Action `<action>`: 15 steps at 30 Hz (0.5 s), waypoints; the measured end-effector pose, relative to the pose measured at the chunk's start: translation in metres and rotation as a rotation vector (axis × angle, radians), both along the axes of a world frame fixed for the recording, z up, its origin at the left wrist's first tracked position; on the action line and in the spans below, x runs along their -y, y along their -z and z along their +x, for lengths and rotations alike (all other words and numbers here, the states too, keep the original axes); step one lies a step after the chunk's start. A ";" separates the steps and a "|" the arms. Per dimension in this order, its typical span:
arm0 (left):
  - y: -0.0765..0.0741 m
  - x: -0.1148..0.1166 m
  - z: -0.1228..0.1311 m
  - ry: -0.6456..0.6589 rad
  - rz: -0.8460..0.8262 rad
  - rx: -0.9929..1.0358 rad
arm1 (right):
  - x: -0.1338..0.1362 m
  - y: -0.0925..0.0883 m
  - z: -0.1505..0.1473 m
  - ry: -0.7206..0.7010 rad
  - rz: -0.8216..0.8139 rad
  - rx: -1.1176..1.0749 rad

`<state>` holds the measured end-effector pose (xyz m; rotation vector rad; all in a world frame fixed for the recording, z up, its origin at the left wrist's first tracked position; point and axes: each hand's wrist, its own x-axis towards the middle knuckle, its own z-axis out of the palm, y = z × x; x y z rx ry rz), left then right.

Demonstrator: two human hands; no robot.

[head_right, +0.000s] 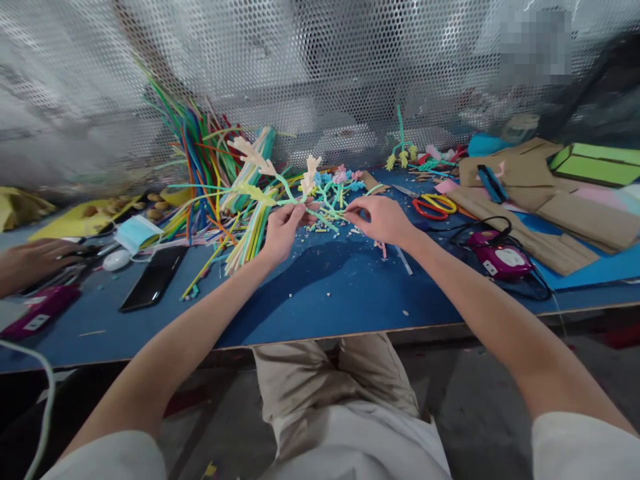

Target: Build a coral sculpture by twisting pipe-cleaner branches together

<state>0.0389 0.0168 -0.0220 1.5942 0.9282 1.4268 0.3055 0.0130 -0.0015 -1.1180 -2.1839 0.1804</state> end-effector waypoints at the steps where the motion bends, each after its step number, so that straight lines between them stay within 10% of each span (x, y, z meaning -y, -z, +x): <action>1: -0.001 0.002 0.001 0.002 0.017 -0.019 | 0.002 0.001 -0.004 -0.027 -0.012 0.035; 15: -0.006 0.007 -0.001 -0.069 0.133 -0.237 | 0.007 0.024 -0.035 -0.129 -0.057 0.127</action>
